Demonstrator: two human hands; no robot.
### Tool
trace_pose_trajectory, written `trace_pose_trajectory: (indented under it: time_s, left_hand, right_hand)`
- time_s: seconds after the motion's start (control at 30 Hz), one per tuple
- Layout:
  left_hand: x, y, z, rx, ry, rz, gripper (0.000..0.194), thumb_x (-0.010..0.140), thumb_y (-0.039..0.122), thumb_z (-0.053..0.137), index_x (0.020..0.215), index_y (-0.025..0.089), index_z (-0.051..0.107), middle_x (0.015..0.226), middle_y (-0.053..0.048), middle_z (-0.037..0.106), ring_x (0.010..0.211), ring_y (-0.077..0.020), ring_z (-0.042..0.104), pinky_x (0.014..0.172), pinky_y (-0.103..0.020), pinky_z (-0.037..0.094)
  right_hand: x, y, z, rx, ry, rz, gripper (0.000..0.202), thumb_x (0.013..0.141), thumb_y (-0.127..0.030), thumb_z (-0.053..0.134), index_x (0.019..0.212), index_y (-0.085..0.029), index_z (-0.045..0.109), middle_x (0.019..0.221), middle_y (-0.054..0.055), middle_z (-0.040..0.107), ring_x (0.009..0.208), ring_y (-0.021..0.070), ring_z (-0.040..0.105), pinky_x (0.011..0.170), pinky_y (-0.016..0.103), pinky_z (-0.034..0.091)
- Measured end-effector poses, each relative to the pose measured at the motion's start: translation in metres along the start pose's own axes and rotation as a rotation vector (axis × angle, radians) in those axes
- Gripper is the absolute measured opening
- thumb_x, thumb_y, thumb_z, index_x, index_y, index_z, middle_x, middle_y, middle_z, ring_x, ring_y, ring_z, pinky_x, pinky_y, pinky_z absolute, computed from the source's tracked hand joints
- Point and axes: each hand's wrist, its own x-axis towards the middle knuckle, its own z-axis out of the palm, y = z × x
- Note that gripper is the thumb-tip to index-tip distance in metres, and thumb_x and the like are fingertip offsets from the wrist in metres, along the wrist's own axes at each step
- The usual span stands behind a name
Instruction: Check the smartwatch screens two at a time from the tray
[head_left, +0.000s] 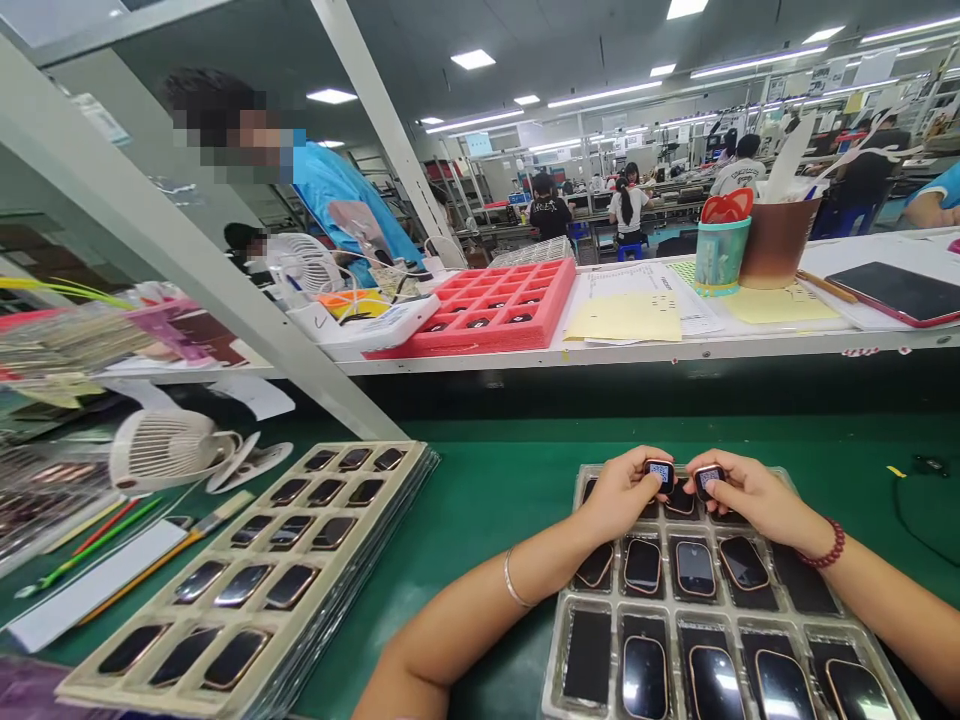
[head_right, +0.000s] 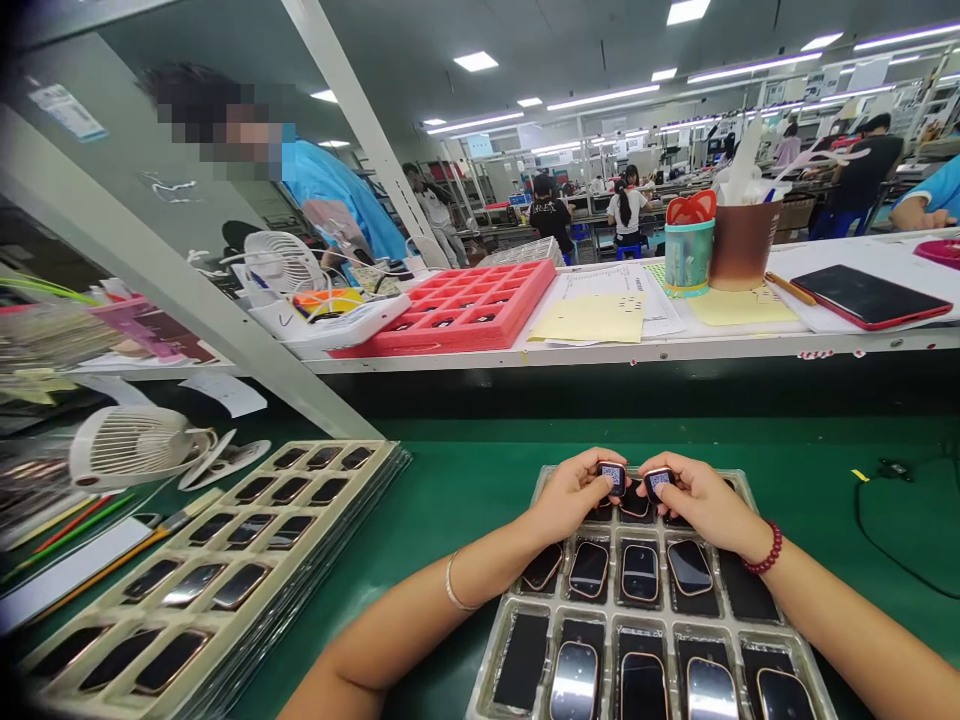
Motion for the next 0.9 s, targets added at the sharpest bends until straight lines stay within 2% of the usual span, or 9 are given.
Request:
trace_pose_trajectory:
  time_s: [0.47, 0.67, 0.77, 0.9]
  left_hand:
    - [0.002, -0.005, -0.001, -0.015, -0.008, 0.017, 0.024, 0.077, 0.024, 0.059, 0.098, 0.013, 0.058, 0.081, -0.003, 0.06, 0.063, -0.0097, 0.058, 0.064, -0.024, 0.047]
    - [0.0, -0.004, -0.002, -0.026, -0.037, 0.016, 0.024, 0.081, 0.032, 0.055, 0.094, 0.013, 0.058, 0.081, -0.004, 0.06, 0.064, -0.01, 0.055, 0.063, -0.024, 0.047]
    - [0.002, -0.009, -0.002, -0.003, -0.038, 0.04, 0.023, 0.08, 0.024, 0.053, 0.101, 0.014, 0.056, 0.088, -0.006, 0.061, 0.071, -0.011, 0.057, 0.07, -0.026, 0.048]
    - [0.004, -0.014, -0.003, 0.068, 0.0, 0.077, 0.039, 0.07, 0.009, 0.057, 0.108, 0.017, 0.051, 0.095, -0.005, 0.061, 0.08, -0.0126, 0.058, 0.073, -0.025, 0.046]
  right_hand:
    - [0.0, 0.001, 0.0, -0.005, -0.008, -0.004, 0.024, 0.088, -0.033, 0.051, 0.107, -0.019, 0.054, 0.093, 0.005, 0.064, 0.068, 0.0143, 0.055, 0.066, 0.031, 0.047]
    - [0.001, 0.002, -0.001, 0.037, -0.012, -0.014, 0.026, 0.09, -0.039, 0.047, 0.101, -0.018, 0.056, 0.087, 0.005, 0.064, 0.063, 0.0131, 0.053, 0.06, 0.029, 0.046]
    - [0.001, 0.002, 0.0, 0.018, 0.017, -0.011, 0.023, 0.09, -0.035, 0.047, 0.104, -0.019, 0.054, 0.083, 0.003, 0.063, 0.062, 0.0131, 0.053, 0.058, 0.028, 0.045]
    - [-0.001, -0.001, 0.003, -0.015, 0.01, -0.07, 0.032, 0.081, -0.019, 0.054, 0.113, -0.022, 0.049, 0.096, 0.004, 0.063, 0.086, 0.0177, 0.057, 0.074, 0.03, 0.046]
